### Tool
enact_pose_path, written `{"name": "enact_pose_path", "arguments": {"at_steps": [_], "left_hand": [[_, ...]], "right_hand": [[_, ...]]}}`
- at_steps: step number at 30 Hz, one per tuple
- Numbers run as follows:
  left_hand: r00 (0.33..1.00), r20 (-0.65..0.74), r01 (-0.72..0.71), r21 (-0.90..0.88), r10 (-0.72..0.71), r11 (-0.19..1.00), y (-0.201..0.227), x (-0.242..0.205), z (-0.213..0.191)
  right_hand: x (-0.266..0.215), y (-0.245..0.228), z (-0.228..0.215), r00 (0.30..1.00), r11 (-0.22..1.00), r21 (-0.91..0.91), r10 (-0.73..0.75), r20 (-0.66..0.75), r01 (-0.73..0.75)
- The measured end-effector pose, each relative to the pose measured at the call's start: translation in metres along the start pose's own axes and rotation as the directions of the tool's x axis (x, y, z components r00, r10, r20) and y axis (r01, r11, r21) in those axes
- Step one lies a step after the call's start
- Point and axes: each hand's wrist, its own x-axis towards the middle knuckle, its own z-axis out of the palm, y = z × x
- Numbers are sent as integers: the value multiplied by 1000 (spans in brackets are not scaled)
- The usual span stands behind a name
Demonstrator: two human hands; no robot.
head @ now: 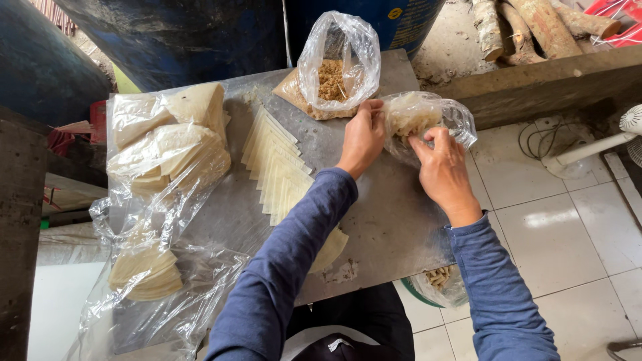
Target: The person separates thin triangular wrappers from a stack, places them on a metal table, and fills them with a brown granular mixture using a small plastic spoon. The person folds the wrappers over the filling to form small triangular packets.
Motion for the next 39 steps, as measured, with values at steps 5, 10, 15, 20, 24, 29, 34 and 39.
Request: {"name": "enact_pose_path", "arguments": {"at_steps": [5, 10, 15, 20, 24, 29, 34, 39], "left_hand": [[992, 5, -127, 86, 128, 988, 33, -33, -23], [976, 158, -182, 230, 148, 956, 44, -50, -33], [967, 186, -226, 332, 172, 916, 33, -53, -18], [967, 188, -233, 372, 173, 899, 22, -53, -14], [970, 185, -220, 378, 159, 899, 21, -53, -12], [973, 182, -201, 381, 140, 903, 19, -53, -11], [973, 174, -211, 389, 153, 897, 27, -53, -13], [943, 310, -233, 348, 124, 908, 61, -44, -63]], "right_hand": [[3, 2, 3, 999, 979, 199, 48, -17, -44], [-1, -3, 2, 998, 977, 209, 42, -45, -32], [-2, -1, 5, 998, 975, 220, 44, -35, -35], [-3, 11, 16, 999, 954, 298, 49, -18, -41], [-5, 19, 20, 997, 918, 390, 82, 0, -76], [-9, 22, 12, 969, 765, 603, 239, 63, -227], [-7, 14, -1, 948, 680, 682, 309, 69, -272], [-10, -5, -20, 922, 493, 809, 360, 145, -320]]}}
